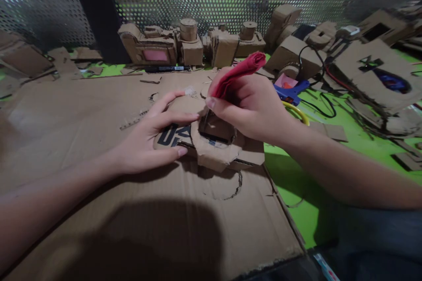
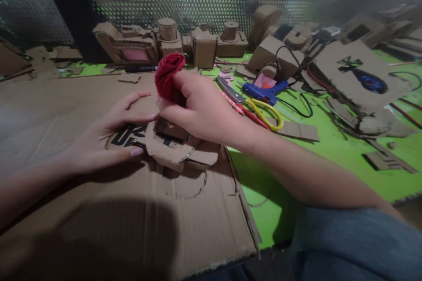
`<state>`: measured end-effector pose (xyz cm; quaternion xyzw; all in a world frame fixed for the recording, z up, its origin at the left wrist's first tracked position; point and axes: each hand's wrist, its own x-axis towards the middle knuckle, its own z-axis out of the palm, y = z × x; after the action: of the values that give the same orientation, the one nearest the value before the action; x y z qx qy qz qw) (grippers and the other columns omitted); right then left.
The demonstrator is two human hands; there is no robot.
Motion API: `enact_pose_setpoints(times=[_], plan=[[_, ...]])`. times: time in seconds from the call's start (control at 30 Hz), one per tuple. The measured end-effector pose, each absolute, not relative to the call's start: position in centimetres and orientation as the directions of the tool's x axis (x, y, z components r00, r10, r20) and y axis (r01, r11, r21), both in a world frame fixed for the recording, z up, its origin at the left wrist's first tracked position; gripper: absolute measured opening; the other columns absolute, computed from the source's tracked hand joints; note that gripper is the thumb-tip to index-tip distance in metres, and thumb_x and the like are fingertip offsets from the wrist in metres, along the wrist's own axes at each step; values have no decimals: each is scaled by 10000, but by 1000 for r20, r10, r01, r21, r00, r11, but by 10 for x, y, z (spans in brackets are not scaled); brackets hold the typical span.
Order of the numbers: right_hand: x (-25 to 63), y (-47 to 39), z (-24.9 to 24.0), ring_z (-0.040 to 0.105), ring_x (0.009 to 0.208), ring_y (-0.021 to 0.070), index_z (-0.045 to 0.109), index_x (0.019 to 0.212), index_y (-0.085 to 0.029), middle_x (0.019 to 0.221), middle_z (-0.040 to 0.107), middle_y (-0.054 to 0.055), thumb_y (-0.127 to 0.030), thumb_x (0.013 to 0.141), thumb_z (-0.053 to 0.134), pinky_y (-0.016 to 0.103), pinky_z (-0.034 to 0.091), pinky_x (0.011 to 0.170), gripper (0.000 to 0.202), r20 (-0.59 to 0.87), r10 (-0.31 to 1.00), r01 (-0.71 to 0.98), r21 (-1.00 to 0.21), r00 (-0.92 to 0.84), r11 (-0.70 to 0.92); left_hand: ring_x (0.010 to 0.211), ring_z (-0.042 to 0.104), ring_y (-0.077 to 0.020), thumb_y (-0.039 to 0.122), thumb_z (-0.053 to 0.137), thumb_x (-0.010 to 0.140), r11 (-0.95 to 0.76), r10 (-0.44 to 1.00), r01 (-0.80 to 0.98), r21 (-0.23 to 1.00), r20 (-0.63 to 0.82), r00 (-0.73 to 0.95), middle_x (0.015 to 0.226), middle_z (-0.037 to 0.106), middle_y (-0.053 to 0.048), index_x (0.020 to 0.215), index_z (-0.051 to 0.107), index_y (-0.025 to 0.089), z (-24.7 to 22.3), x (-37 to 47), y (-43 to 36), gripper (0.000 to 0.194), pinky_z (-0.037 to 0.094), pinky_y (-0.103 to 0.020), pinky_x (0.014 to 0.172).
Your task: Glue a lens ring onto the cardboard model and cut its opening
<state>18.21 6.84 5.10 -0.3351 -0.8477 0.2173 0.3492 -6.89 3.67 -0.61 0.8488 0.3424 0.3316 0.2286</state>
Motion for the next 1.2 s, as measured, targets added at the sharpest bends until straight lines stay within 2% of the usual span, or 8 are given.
enact_pose_setpoints(times=[0.27, 0.47, 0.63, 0.77, 0.9, 1.07, 1.2], plan=[[181, 68, 53, 560, 723, 146, 550, 824, -207, 761, 604, -6, -173, 888, 586, 320, 487, 673, 81, 380, 690, 390, -614, -616, 686, 1541, 359, -386, 600, 701, 849, -648, 745, 447, 617, 392, 540, 1670, 351, -29, 1345, 652, 360, -3, -68, 35, 553, 387, -565, 1239], [182, 69, 49, 525, 680, 135, 527, 790, -214, 739, 565, -13, -162, 867, 601, 307, 457, 614, 119, 453, 744, 327, -696, -491, 639, 1538, 367, -386, 544, 714, 854, -631, 758, 455, 628, 374, 535, 1670, 352, -39, 1351, 654, 358, -1, -67, 34, 534, 383, -556, 1240], [183, 68, 52, 516, 659, 130, 532, 785, -220, 724, 546, -24, -129, 875, 590, 305, 466, 615, 141, 508, 711, 272, -685, -486, 675, 1530, 376, -395, 567, 723, 837, -633, 753, 436, 639, 380, 537, 1666, 356, -23, 1346, 658, 379, -2, -68, 34, 546, 393, -562, 1233], [182, 66, 56, 516, 621, 112, 533, 790, -225, 720, 550, -30, -64, 872, 581, 291, 483, 617, 187, 491, 734, 238, -730, -469, 641, 1527, 380, -400, 540, 722, 845, -630, 757, 431, 646, 386, 527, 1671, 345, -26, 1364, 646, 391, -5, -68, 34, 546, 383, -580, 1237], [182, 64, 57, 514, 592, 116, 525, 771, -223, 659, 536, -40, -44, 875, 598, 302, 478, 600, 219, 470, 765, 255, -752, -441, 608, 1529, 370, -417, 524, 740, 829, -638, 745, 419, 646, 382, 547, 1679, 338, -11, 1364, 642, 401, -2, -71, 35, 558, 381, -609, 1235], [182, 65, 56, 496, 592, 122, 498, 721, -221, 641, 540, -32, -124, 876, 644, 316, 414, 561, 234, 462, 770, 311, -726, -440, 613, 1556, 322, -418, 430, 774, 822, -635, 728, 439, 636, 301, 617, 1708, 287, -5, 1411, 603, 403, 6, -74, 36, 613, 356, -606, 1255], [183, 66, 57, 486, 615, 118, 487, 747, -224, 667, 542, -27, -111, 880, 627, 315, 430, 587, 223, 441, 781, 357, -712, -442, 604, 1545, 337, -431, 490, 747, 845, -634, 746, 433, 641, 359, 562, 1685, 332, -44, 1365, 644, 354, 4, -70, 33, 547, 360, -633, 1242]])
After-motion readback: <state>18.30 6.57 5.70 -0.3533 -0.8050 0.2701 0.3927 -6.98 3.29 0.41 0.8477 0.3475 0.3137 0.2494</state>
